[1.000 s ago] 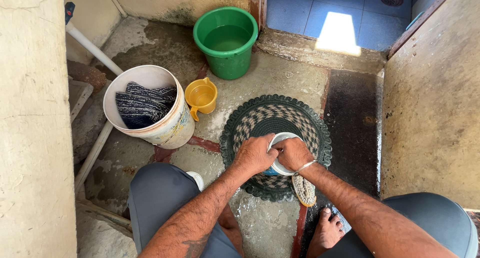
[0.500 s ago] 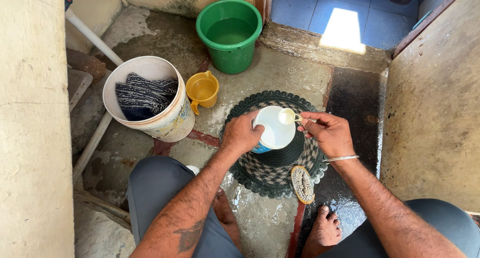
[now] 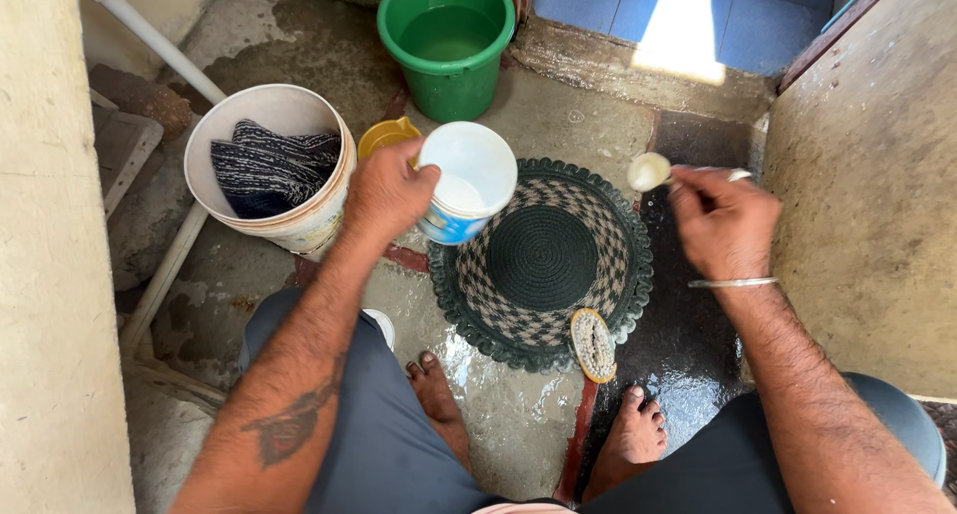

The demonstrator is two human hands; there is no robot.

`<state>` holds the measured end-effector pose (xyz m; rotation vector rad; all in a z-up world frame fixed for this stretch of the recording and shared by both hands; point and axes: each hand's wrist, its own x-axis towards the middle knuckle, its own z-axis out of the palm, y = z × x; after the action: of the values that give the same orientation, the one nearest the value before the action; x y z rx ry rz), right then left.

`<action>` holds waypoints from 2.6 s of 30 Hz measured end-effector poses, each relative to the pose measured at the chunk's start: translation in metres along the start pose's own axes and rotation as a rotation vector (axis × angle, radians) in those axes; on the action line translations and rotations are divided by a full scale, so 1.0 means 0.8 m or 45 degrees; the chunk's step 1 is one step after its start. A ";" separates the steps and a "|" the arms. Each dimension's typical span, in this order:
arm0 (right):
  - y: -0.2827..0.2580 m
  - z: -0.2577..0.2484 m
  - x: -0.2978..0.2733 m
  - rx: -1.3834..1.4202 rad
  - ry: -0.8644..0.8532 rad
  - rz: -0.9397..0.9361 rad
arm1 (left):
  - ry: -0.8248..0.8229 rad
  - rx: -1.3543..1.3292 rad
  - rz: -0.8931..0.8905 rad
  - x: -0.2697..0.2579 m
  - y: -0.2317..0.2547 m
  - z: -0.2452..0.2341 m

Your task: The person scrubs a circular rug with a brush and soapy water while sitting on the floor.

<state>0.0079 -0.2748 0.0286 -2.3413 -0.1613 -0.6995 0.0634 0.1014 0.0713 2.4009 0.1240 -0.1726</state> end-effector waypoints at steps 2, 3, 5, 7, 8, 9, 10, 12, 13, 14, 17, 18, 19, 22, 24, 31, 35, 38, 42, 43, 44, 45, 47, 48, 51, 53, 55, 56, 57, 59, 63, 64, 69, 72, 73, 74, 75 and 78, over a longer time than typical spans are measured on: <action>0.003 0.000 0.000 -0.049 -0.004 -0.087 | 0.063 0.104 0.065 0.008 -0.009 -0.007; 0.004 0.000 -0.002 -0.072 -0.008 -0.127 | 0.095 0.053 0.062 0.009 -0.017 -0.006; 0.007 -0.005 -0.003 -0.060 -0.022 -0.027 | 0.157 -0.052 0.057 0.013 -0.030 0.002; 0.005 -0.007 -0.005 -0.075 -0.051 -0.006 | 0.174 -0.066 0.020 0.018 -0.039 0.007; 0.002 -0.006 -0.008 -0.094 -0.073 -0.034 | 0.187 -0.074 0.002 0.019 -0.041 0.008; -0.001 -0.003 -0.011 -0.106 -0.095 -0.061 | 0.182 -0.102 -0.002 0.021 -0.042 0.007; -0.003 0.001 -0.009 -0.105 -0.086 -0.056 | 0.177 -0.130 -0.006 0.023 -0.042 0.006; -0.005 0.002 -0.009 -0.111 -0.066 -0.031 | 0.181 -0.170 0.009 0.021 -0.042 0.005; -0.005 0.004 -0.008 -0.109 -0.080 -0.044 | 0.204 -0.189 0.030 0.021 -0.041 0.004; -0.007 0.009 -0.008 -0.107 -0.093 -0.056 | 0.227 -0.208 0.051 0.022 -0.039 0.005; -0.009 0.027 -0.003 -0.048 -0.183 -0.013 | 0.240 -0.152 0.072 0.025 -0.042 0.004; -0.009 0.032 -0.001 -0.024 -0.219 0.018 | 0.241 -0.160 0.075 0.023 -0.045 0.005; -0.008 0.036 0.002 -0.049 -0.189 -0.050 | 0.248 -0.171 0.088 0.024 -0.046 0.005; -0.012 0.056 0.005 -0.070 -0.158 -0.209 | 0.258 -0.177 0.074 0.030 -0.050 0.005; -0.014 0.068 0.011 -0.026 -0.206 -0.265 | 0.264 -0.192 0.050 0.028 -0.054 0.007; -0.025 0.102 0.041 -0.142 -0.122 -0.327 | 0.279 -0.191 0.012 0.027 -0.056 0.002; -0.028 0.113 0.051 -0.231 -0.101 -0.364 | 0.294 -0.189 0.073 0.029 -0.058 0.003; -0.025 0.118 0.064 -0.281 -0.021 -0.389 | 0.252 -0.171 0.007 0.027 -0.056 0.004; -0.012 0.104 0.063 -0.300 -0.038 -0.324 | 0.241 -0.147 0.050 0.022 -0.058 0.006; -0.011 0.099 0.065 -0.320 -0.034 -0.380 | 0.226 -0.136 0.045 0.021 -0.057 0.005; -0.011 0.094 0.062 -0.340 -0.030 -0.436 | 0.211 -0.124 0.040 0.021 -0.056 0.003; -0.013 0.091 0.056 -0.360 -0.036 -0.489 | 0.224 -0.129 0.074 0.022 -0.056 0.002; -0.014 0.076 0.050 -0.377 -0.051 -0.469 | 0.249 -0.140 0.138 0.021 -0.058 0.002; -0.016 0.069 0.045 -0.386 -0.061 -0.459 | 0.203 -0.130 0.083 0.016 -0.058 0.004; -0.027 0.063 0.033 -0.485 -0.172 -0.448 | 0.149 -0.091 0.049 0.016 -0.053 0.002; -0.026 0.054 0.034 -0.433 -0.098 -0.468 | 0.193 -0.070 0.151 0.015 -0.055 0.006; -0.029 0.050 0.033 -0.428 -0.087 -0.491 | 0.121 -0.045 0.090 0.014 -0.053 0.013; -0.033 0.050 0.029 -0.449 -0.111 -0.504 | 0.090 -0.032 0.065 0.016 -0.050 0.014; -0.036 0.050 0.024 -0.467 -0.144 -0.513 | 0.092 -0.045 0.133 0.016 -0.049 0.016; -0.034 0.042 0.031 -0.455 -0.111 -0.426 | 0.089 -0.073 0.269 0.012 -0.046 0.023; -0.045 0.037 0.025 -0.083 -0.209 -0.347 | -0.162 0.008 0.025 0.007 -0.031 0.031; -0.049 0.036 0.020 -0.021 -0.201 -0.341 | -0.178 0.024 0.044 0.006 -0.029 0.033; -0.058 0.042 0.006 0.352 -0.308 0.041 | -0.258 0.025 0.121 -0.005 -0.018 0.048; -0.064 0.057 -0.002 0.529 -0.430 0.090 | -0.322 0.079 0.149 -0.013 -0.008 0.056; -0.066 0.058 -0.007 0.373 -0.516 0.112 | -0.329 0.097 0.185 -0.015 -0.004 0.059; -0.070 0.062 -0.014 0.217 -0.602 0.134 | -0.336 0.114 0.220 -0.018 0.000 0.062; -0.072 0.065 -0.018 0.058 -0.682 0.154 | -0.351 0.122 0.250 -0.021 0.006 0.065; -0.078 0.089 -0.036 -0.009 -0.599 -0.337 | -0.414 0.129 0.321 -0.037 0.021 0.075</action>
<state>-0.0032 -0.1791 0.0049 -2.4798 -0.6861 -0.2543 0.0312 0.0476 0.0430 2.4266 -0.3435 -0.4555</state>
